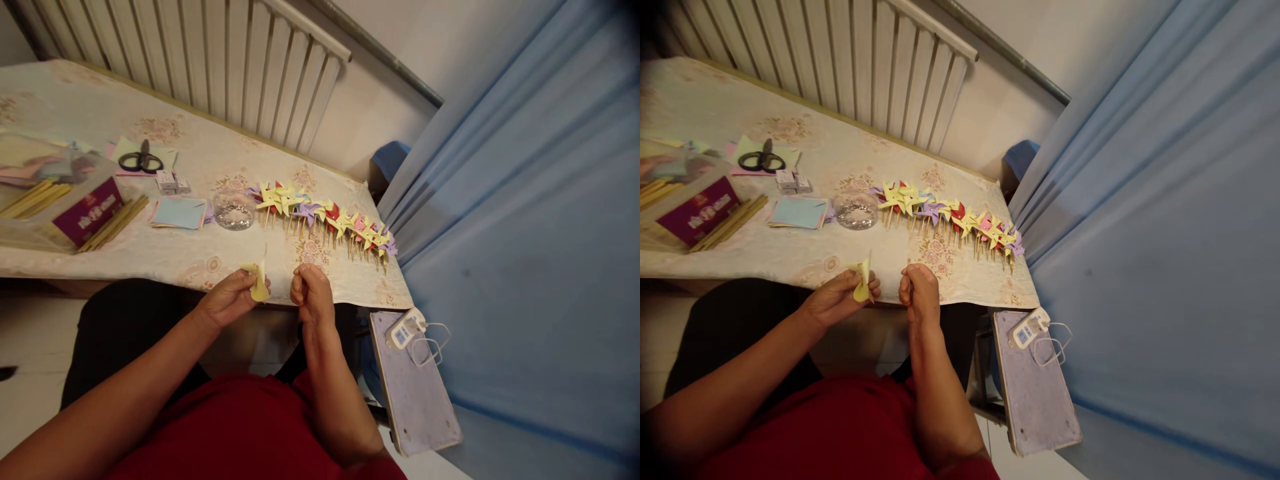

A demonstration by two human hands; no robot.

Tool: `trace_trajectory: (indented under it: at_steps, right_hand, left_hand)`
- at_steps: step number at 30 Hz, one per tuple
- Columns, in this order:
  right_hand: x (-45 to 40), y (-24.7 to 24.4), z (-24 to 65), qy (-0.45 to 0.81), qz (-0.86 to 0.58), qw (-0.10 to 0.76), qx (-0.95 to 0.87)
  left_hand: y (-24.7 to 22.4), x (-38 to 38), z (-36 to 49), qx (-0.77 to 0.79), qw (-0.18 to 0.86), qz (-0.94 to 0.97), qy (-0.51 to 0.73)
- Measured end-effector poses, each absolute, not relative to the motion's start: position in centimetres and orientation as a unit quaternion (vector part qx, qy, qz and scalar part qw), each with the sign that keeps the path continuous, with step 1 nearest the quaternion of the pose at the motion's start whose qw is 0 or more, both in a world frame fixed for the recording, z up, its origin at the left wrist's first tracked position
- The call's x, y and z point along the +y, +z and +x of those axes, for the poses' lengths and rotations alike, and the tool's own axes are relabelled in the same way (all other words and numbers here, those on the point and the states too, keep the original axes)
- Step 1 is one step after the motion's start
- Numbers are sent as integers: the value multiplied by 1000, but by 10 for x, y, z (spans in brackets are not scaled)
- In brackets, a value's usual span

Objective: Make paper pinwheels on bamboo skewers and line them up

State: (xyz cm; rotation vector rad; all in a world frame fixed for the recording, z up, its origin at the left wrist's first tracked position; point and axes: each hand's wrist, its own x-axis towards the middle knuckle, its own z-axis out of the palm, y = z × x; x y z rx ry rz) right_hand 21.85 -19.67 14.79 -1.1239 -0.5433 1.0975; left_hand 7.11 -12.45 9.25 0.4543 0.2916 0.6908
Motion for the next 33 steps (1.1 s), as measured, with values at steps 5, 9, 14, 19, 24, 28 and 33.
trace_trajectory:
  at_steps: [5, 9, 14, 19, 24, 28, 33]
  right_hand:
    - [-196, 148, 219, 486, -496, 677, -243]
    - [-196, 149, 217, 486, -500, 678, -232]
    - [-199, 152, 210, 504, -500, 667, -226]
    - [-203, 152, 197, 498, -502, 662, -251]
    - [-206, 154, 182, 469, -522, 661, -265]
    - [-207, 156, 174, 470, -520, 662, -265]
    - [-207, 158, 169, 486, -517, 655, -261]
  left_hand:
    - [91, -124, 71, 140, 908, 220, 329]
    - [89, -123, 74, 128, 908, 223, 331]
    - [92, -121, 80, 115, 908, 234, 329]
    - [101, -121, 84, 102, 906, 247, 330]
    - [111, -124, 83, 70, 916, 270, 288]
    - [113, -125, 83, 72, 911, 274, 300]
    - [110, -123, 81, 58, 914, 275, 293]
